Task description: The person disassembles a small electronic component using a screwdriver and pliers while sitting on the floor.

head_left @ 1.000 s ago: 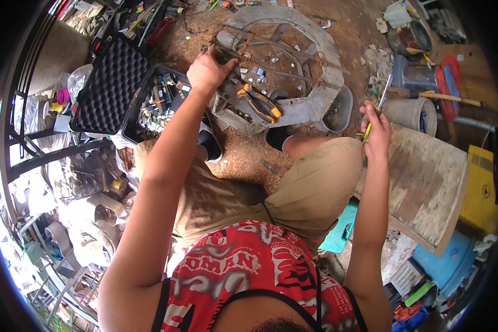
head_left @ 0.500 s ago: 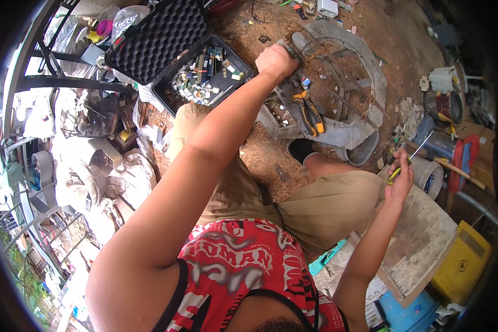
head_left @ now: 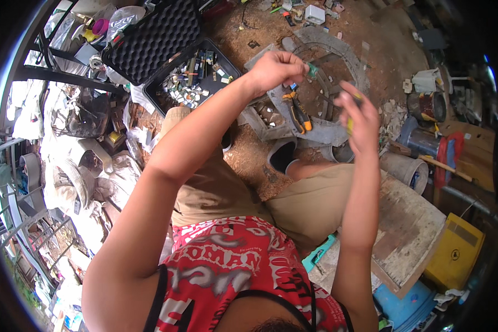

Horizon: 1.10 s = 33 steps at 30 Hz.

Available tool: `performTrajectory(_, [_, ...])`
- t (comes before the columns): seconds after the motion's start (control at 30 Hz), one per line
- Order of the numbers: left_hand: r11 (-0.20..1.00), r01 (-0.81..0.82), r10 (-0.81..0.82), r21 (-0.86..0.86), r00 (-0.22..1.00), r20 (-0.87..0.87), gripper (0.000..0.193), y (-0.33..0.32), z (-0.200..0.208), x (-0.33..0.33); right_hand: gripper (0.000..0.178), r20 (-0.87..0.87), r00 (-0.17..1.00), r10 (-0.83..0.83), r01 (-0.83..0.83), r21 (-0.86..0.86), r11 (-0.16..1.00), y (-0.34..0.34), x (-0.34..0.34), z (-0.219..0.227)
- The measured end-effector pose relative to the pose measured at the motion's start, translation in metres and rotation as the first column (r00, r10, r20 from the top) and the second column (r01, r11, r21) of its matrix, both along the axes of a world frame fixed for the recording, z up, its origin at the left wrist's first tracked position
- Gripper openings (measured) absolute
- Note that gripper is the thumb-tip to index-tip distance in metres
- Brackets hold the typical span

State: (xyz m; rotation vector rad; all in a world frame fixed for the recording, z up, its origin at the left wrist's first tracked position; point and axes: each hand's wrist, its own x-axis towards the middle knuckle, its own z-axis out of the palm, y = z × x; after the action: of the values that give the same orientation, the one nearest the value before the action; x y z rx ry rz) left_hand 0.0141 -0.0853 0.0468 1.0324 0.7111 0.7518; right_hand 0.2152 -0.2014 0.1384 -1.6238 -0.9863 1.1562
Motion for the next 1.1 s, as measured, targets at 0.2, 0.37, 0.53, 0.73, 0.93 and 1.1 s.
performTrajectory(0.2, [0.701, 0.185, 0.338, 0.689, 0.764, -0.549, 0.014, -0.02, 0.016, -0.023, 0.023, -0.289, 0.953, 0.087, -0.106, -0.053, 0.993, 0.046, -0.048, -0.067])
performTrajectory(0.37, [0.546, -0.032, 0.428, 0.838, 0.87, -0.246, 0.018, -0.019, -0.01, -0.028, 0.015, -0.206, 0.947, 0.246, -0.227, 0.114, 0.967, 0.059, -0.046, -0.089])
performTrajectory(0.53, [0.966, -0.089, 0.121, 0.243, 0.986, -0.118, 0.044, -0.004, -0.023, -0.036, 0.011, -0.053, 0.959, 0.278, -0.263, 0.189, 0.946, 0.072, -0.033, -0.091])
performTrajectory(0.73, [0.961, 0.099, -0.1, 0.259, 0.995, -0.008, 0.051, 0.01, -0.03, -0.03, 0.025, -0.167, 0.94, 0.296, -0.269, 0.166, 0.949, 0.077, -0.032, -0.102])
performTrajectory(0.93, [0.987, 0.046, -0.058, 0.154, 0.996, 0.07, 0.048, 0.014, -0.026, -0.03, 0.019, -0.255, 0.933, 0.254, -0.227, 0.128, 0.965, 0.082, -0.036, -0.103])
performTrajectory(1.1, [0.983, 0.078, -0.069, 0.166, 0.996, -0.06, 0.037, 0.015, -0.027, -0.034, 0.017, -0.417, 0.85, 0.323, -0.293, 0.135, 0.946, 0.082, -0.033, -0.101])
